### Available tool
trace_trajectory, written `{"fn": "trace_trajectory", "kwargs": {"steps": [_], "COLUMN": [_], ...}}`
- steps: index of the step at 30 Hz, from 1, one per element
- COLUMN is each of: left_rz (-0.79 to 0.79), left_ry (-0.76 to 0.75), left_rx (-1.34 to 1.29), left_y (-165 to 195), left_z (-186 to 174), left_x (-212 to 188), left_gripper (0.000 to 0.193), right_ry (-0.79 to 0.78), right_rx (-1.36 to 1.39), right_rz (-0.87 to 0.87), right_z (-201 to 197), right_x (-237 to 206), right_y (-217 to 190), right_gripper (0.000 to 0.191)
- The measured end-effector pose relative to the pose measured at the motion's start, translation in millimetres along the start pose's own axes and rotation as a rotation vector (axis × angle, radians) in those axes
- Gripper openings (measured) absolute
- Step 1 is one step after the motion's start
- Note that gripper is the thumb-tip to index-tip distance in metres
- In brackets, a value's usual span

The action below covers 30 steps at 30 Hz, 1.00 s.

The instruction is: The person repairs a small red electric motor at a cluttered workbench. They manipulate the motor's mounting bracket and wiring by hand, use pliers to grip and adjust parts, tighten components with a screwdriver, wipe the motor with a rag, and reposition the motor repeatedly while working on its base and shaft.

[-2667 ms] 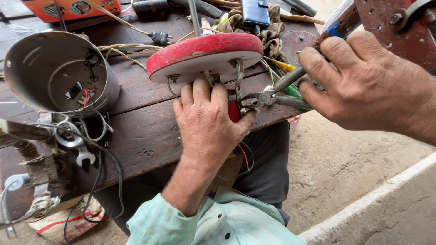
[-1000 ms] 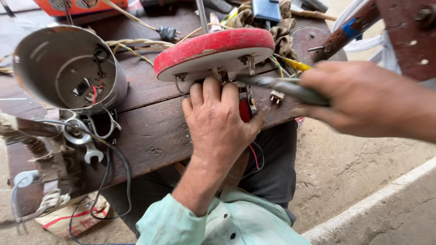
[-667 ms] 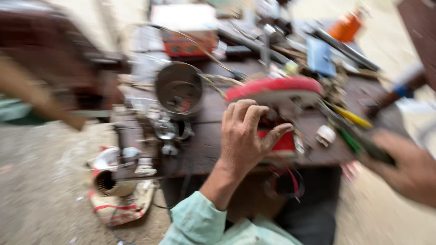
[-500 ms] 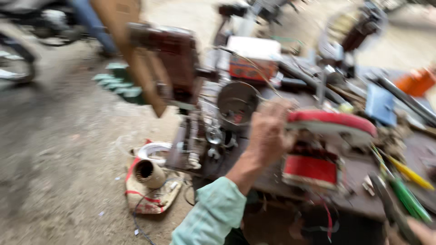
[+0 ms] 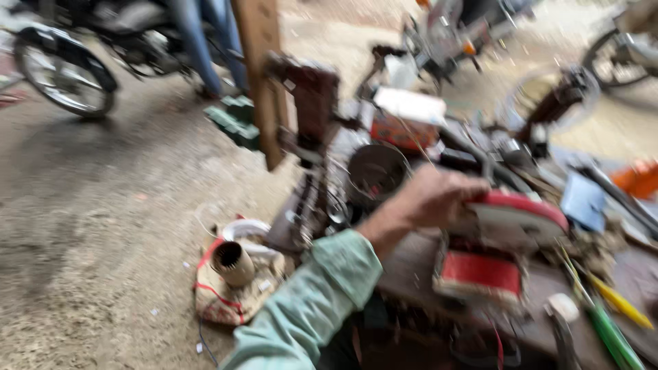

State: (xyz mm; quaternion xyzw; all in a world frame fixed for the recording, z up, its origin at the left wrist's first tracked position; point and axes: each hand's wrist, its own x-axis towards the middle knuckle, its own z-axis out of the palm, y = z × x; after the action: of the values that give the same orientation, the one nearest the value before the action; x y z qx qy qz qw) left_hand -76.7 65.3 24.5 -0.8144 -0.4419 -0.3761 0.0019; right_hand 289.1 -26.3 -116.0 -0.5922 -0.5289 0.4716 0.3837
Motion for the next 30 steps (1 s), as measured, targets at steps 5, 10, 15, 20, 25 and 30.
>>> {"fn": "trace_trajectory", "kwargs": {"steps": [5, 10, 15, 20, 25, 30], "left_rz": [-0.006, 0.048, -0.108, -0.109, -0.097, 0.171], "left_ry": [-0.388, -0.628, -0.527, -0.136, -0.071, -0.01], "left_rx": [0.311, 0.514, 0.185, -0.202, -0.277, -0.003], "left_y": [36, 65, 46, 9, -12, -6], "left_z": [-18, -23, -40, -39, -28, -31], "left_x": [46, 79, 63, 6, -12, -1], "left_gripper": [0.01, 0.009, 0.051, 0.051, 0.047, 0.052], "right_ry": [-0.063, -0.141, -0.173, -0.196, -0.237, -0.312], "right_rx": [0.021, -0.015, 0.049, 0.148, 0.138, 0.049], "right_rz": [-0.027, 0.067, 0.103, 0.09, 0.027, -0.092], "right_z": [-65, -59, -29, -23, -29, -22], "right_x": [-76, -87, -88, -74, -68, -54], "right_y": [67, 45, 4, 39, 60, 57], "right_gripper": [0.028, 0.026, 0.022, 0.024, 0.026, 0.026]}}
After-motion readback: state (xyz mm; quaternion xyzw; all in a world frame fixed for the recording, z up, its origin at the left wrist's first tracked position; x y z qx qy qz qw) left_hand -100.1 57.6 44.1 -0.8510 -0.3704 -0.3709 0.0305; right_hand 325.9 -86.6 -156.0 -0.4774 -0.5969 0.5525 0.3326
